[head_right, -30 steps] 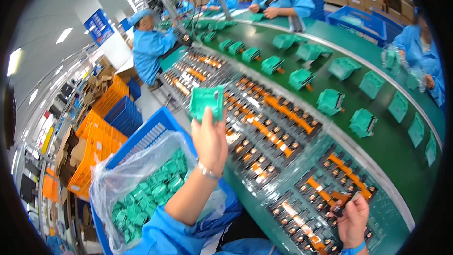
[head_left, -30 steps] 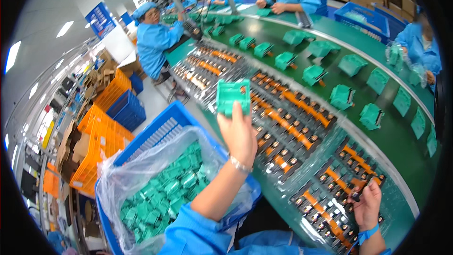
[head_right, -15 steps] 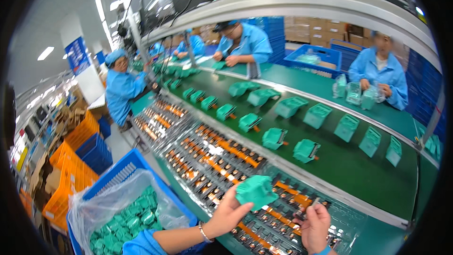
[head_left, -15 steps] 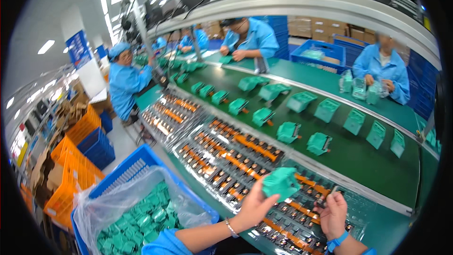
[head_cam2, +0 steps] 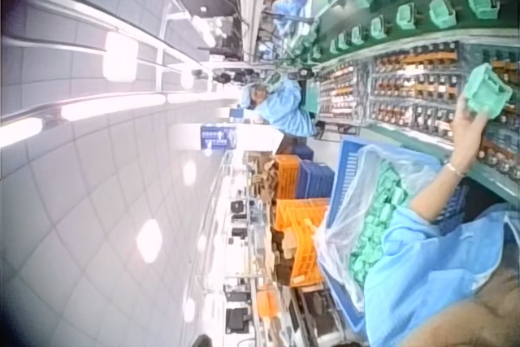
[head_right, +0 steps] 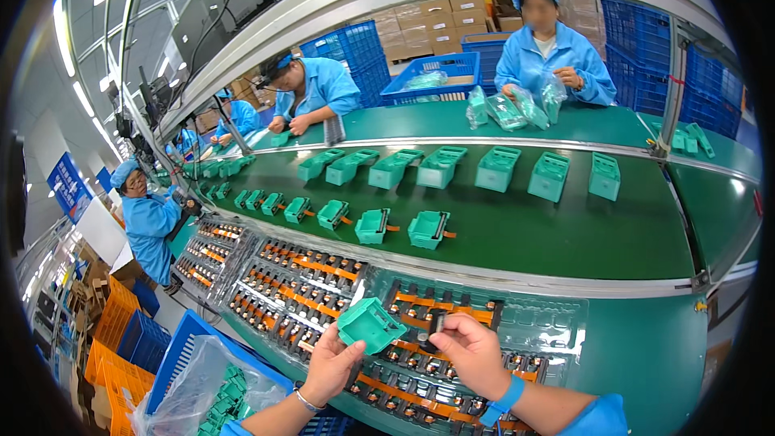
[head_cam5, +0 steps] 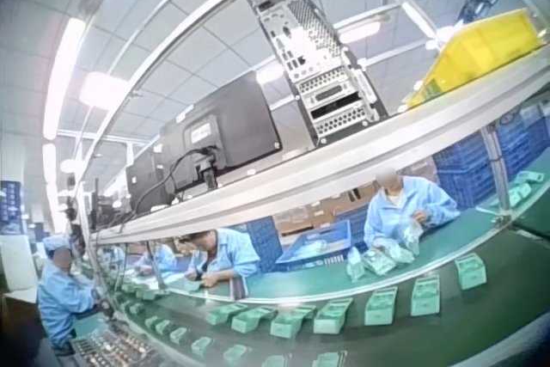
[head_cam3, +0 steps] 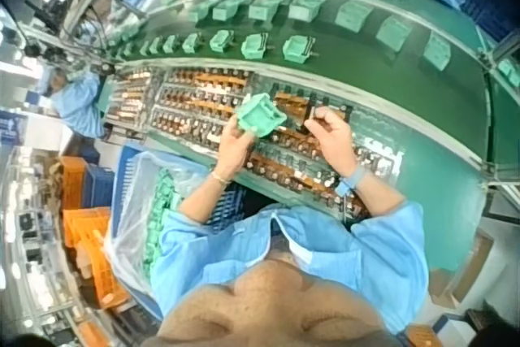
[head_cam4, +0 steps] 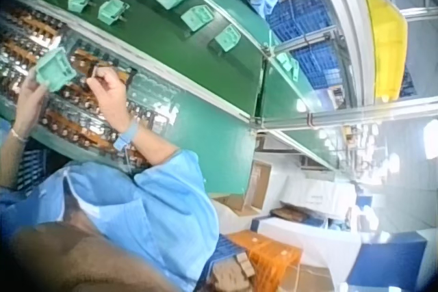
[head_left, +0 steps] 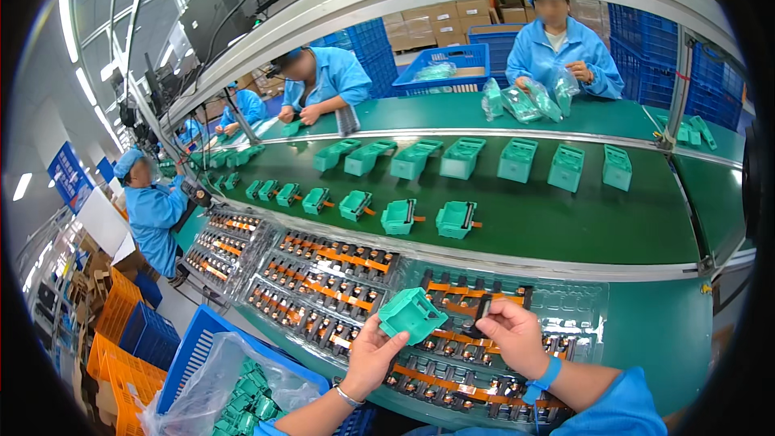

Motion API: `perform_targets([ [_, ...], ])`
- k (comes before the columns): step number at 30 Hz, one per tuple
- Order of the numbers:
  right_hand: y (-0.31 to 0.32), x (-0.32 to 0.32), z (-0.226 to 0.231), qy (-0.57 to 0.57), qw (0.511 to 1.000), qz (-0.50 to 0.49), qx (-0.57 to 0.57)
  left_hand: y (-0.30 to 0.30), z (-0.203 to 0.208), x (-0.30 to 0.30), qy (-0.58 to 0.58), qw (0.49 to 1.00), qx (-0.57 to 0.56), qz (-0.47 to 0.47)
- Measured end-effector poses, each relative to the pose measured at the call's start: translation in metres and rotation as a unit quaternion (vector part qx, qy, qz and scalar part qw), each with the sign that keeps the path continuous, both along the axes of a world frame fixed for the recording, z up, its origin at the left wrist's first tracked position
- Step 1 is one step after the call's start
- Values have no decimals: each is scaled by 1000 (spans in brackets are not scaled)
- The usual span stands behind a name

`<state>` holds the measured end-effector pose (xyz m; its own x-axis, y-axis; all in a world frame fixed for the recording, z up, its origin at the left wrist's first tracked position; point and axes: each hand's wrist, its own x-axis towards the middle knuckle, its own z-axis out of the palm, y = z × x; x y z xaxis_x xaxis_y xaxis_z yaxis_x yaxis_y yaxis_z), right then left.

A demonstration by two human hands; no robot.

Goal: The person assembles small electronic components into green plastic housings by hand on a factory assembly line.

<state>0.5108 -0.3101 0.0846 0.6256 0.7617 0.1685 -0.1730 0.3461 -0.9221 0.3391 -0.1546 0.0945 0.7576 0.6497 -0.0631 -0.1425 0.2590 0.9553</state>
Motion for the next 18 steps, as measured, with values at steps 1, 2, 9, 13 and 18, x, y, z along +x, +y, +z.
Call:
perform_targets([
  [1,-2,-2,8,-53,999,-1,0,-2,-2,1,-4,1000,-6,3],
  [2,-4,-4,17,-105,994,0,-1,-4,-5,-1,0,1000,-10,0],
  [9,-3,0,10,-253,965,-4,-75,-19,-6,1,46,999,28,-8],
  [13,0,2,10,-263,958,-18,-116,-18,-3,4,50,997,61,-15],
  [18,10,-3,2,-271,956,-20,-107,-17,-7,-6,66,996,65,-14],
])
